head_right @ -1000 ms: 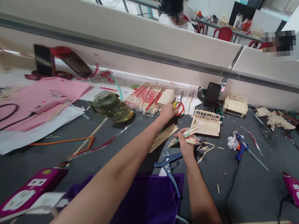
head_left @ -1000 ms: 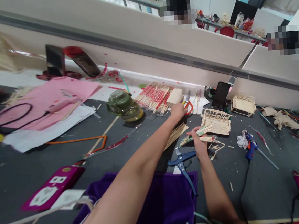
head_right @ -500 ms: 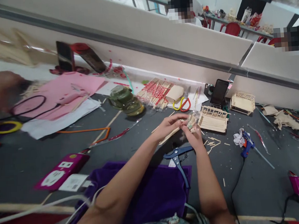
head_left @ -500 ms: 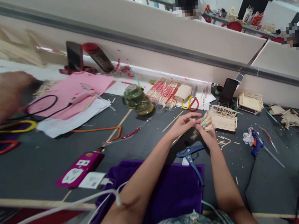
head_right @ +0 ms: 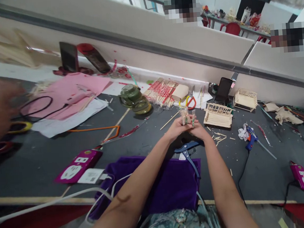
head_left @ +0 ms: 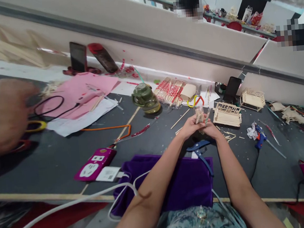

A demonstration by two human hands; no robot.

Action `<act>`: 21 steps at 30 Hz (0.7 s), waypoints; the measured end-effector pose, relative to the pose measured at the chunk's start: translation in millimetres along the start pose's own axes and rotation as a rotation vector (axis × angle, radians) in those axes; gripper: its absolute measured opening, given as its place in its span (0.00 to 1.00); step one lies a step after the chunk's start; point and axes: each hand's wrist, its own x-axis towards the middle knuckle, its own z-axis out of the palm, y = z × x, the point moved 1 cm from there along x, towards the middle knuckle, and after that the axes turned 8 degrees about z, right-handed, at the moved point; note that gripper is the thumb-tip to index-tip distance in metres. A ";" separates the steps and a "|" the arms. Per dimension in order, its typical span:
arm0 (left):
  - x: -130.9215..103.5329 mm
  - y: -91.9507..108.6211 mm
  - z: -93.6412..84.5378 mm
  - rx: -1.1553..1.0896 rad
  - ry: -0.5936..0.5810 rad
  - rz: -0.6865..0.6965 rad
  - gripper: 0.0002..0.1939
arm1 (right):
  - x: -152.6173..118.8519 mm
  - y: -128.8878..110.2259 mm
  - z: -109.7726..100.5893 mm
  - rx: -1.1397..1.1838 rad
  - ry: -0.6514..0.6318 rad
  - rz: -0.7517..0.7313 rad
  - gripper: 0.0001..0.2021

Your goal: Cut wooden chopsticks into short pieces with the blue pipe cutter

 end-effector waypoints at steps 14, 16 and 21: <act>9.9 -12.6 9.5 -0.027 0.163 -0.013 0.29 | 0.8 1.7 7.0 0.019 0.164 0.053 0.10; 9.9 -14.3 9.7 -0.025 0.201 -0.002 0.27 | -6.5 0.5 1.8 0.017 0.187 0.054 0.12; 9.5 -11.0 6.8 0.014 0.200 0.073 0.25 | -31.6 -15.1 -17.2 -0.018 0.357 -0.003 0.14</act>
